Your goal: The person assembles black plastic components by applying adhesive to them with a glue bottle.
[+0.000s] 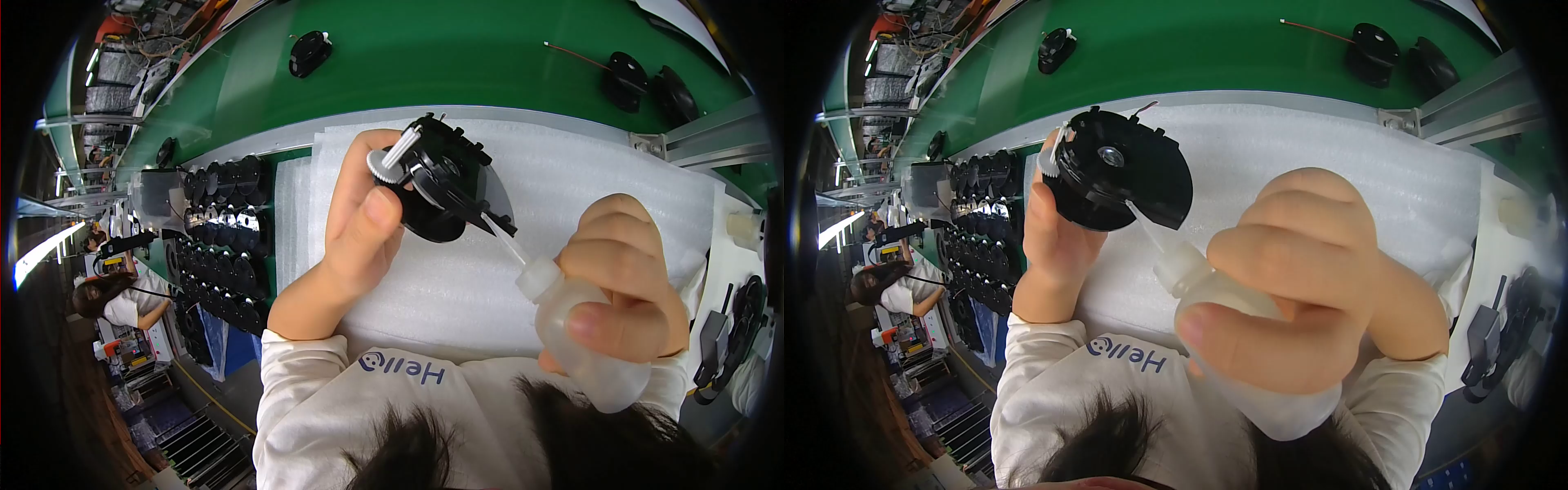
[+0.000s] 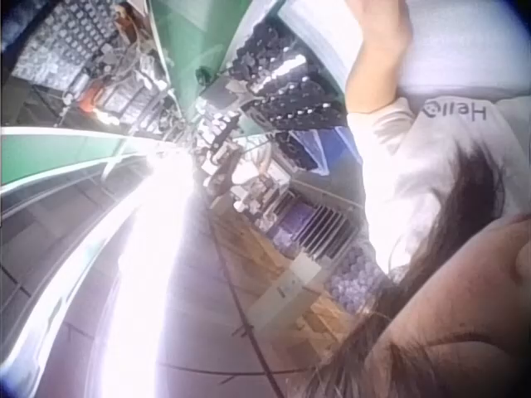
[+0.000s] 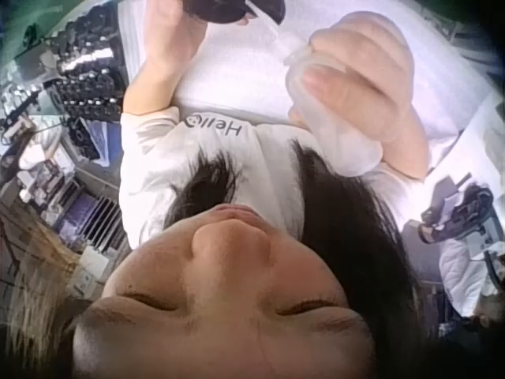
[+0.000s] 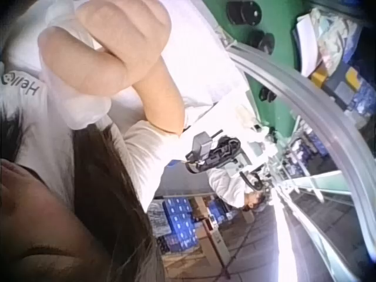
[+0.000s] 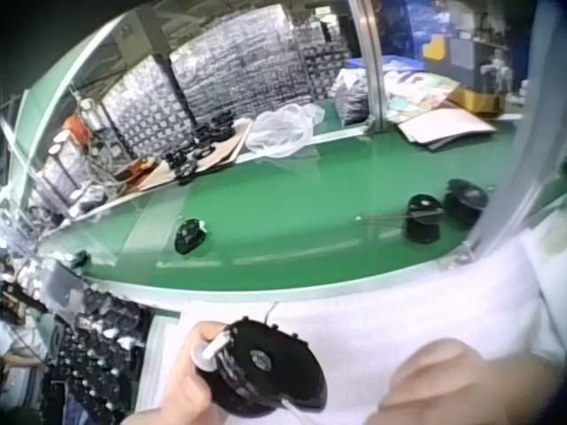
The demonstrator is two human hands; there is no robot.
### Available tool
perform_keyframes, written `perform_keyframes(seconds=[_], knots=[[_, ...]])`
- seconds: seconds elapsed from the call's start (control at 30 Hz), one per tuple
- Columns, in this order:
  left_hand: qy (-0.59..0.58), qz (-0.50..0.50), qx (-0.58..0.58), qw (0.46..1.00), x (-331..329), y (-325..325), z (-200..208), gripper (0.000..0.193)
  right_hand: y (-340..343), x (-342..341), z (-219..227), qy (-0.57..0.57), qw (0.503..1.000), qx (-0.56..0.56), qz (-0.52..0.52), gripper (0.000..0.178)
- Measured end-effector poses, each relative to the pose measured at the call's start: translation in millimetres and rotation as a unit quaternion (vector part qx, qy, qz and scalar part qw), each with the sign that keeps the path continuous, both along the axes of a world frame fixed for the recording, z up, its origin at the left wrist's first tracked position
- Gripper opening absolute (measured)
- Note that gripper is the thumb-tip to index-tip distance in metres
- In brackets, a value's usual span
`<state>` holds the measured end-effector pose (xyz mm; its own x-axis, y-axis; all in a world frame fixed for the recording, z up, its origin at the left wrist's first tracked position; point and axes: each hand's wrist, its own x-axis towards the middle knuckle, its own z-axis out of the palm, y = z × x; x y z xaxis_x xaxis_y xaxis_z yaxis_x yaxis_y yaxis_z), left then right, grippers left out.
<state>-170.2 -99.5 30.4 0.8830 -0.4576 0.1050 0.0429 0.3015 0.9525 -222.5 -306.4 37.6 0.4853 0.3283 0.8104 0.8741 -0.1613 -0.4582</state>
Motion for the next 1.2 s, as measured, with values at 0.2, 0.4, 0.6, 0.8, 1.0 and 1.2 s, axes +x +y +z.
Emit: perform_keyframes(seconds=[0.2,0.4,0.6,0.8,1.0,1.2], knots=[[0.030,-0.024,-0.013,0.999,2.3,2.8,-0.2,0.052,2.0,3.2,-6.3,-0.011,1.000,0.004,0.007,0.044],[0.065,-0.026,-0.041,0.997,4.0,2.3,2.3,0.050,0.1,2.3,-1.2,0.006,1.000,-0.006,0.014,0.045],[0.047,-0.036,-0.051,0.997,10.9,2.1,-2.1,0.051,11.8,7.3,-8.1,0.263,0.923,0.259,0.108,0.038],[-0.161,0.132,0.175,0.962,65.5,-3.7,-12.2,0.046,9.7,37.0,-32.3,0.589,0.577,0.507,0.253,0.046],[-0.278,0.108,0.667,0.683,140.1,-37.2,-27.2,0.062,10.1,51.5,-51.7,0.649,0.510,0.540,0.165,0.048],[-0.210,0.109,0.721,0.652,190.0,-37.1,-18.0,0.077,6.0,55.2,-56.9,0.643,0.514,0.550,0.143,0.047]])
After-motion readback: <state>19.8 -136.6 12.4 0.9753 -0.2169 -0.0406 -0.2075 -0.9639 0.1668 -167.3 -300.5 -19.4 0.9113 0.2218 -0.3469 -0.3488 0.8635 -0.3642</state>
